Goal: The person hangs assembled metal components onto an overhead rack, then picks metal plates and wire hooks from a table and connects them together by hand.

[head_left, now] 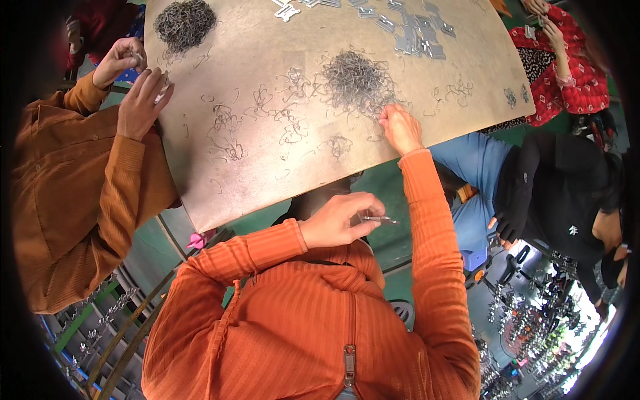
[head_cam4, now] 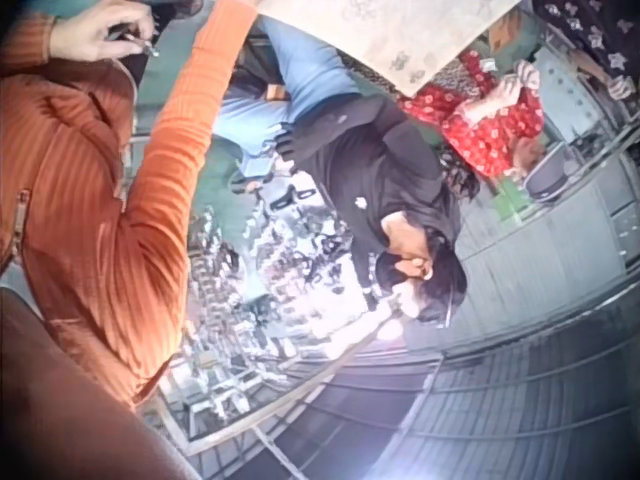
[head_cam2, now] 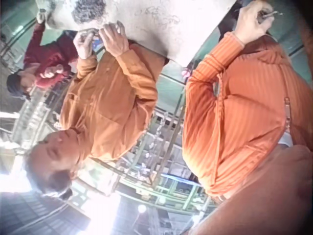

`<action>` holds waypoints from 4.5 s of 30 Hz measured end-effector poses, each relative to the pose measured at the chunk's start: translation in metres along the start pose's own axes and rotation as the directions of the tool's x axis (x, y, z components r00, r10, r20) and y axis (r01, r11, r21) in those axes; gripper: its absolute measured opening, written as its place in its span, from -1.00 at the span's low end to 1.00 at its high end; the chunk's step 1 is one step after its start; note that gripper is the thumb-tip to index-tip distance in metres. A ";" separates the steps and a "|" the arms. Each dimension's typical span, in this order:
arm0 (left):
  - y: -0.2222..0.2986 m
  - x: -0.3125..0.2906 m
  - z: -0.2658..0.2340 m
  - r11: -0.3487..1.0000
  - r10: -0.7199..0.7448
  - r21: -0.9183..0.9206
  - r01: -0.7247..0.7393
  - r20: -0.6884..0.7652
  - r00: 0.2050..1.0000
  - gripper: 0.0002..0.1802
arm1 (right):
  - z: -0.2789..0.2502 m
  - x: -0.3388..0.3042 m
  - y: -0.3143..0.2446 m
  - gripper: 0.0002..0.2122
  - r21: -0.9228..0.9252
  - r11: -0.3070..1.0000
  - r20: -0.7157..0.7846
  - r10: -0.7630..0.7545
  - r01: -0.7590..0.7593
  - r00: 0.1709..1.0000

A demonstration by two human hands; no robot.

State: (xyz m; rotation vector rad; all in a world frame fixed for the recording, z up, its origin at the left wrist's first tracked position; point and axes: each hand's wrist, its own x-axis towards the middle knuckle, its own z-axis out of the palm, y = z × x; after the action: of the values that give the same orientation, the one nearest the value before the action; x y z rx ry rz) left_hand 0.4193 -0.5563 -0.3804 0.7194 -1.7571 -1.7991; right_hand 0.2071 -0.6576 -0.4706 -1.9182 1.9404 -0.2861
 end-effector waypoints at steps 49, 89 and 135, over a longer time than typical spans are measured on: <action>-0.097 0.340 -0.103 0.205 0.272 0.969 0.141 -0.194 0.943 -0.59 | -0.071 -0.198 -0.048 -0.78 0.641 0.755 -0.583 0.362 0.139 0.728; 0.043 0.059 0.012 0.990 -0.013 0.142 -0.001 0.100 0.995 -0.76 | -0.032 -0.206 -0.068 -0.79 0.383 0.909 -0.689 0.162 0.164 0.706; 0.009 0.024 0.003 0.981 0.047 0.192 -0.024 -0.117 0.992 -0.88 | -0.088 -0.174 -0.075 -0.86 0.993 0.023 0.098 0.426 -0.119 0.899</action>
State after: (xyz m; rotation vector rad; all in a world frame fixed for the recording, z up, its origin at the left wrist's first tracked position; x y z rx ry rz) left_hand 0.4003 -0.5706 -0.3718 0.8489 -1.8650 -1.5440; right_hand 0.2357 -0.5000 -0.3373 -0.4883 1.3676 -1.3741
